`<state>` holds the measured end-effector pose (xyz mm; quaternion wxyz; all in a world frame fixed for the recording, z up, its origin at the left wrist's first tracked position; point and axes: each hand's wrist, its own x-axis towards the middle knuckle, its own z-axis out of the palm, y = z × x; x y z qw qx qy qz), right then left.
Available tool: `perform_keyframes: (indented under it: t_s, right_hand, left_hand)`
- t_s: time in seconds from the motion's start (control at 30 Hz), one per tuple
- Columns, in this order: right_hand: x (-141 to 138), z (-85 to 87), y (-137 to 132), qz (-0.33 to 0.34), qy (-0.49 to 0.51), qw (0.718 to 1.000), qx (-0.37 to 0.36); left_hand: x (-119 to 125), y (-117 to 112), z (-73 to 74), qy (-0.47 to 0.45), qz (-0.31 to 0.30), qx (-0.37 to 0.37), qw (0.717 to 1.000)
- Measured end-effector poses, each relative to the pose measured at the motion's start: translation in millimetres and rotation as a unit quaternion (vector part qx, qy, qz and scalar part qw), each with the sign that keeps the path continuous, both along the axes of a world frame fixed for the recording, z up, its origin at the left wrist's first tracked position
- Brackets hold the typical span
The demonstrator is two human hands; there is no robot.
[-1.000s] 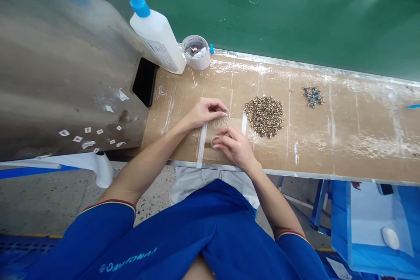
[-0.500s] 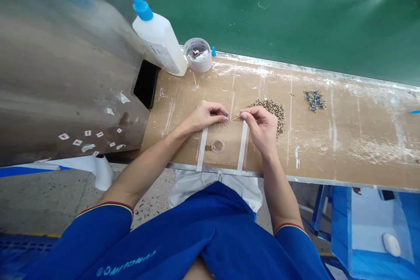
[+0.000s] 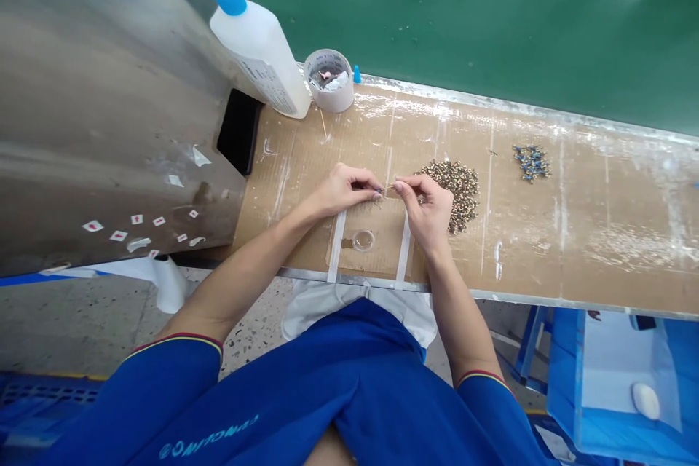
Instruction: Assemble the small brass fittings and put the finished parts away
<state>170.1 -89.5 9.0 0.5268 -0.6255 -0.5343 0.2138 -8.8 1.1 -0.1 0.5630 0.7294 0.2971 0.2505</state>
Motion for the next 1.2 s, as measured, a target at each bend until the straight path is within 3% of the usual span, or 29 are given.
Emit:
perform_keyframes:
  t_s: [0.73,1.03,1.2]
  right_hand:
    - [1,5.1,0,0.038,-0.096,0.995,0.011]
    - [-2,8.9,2,0.051,-0.088,0.995,0.011]
    - [2,19.5,-6,0.038,-0.022,0.998,0.053]
  left_hand:
    - [-1,1,-0.1,-0.002,-0.014,0.004,1.000]
    - [-1,1,3.0,-0.022,-0.022,-0.008,0.999]
    - [-2,1,4.4,-0.022,-0.017,-0.022,0.999]
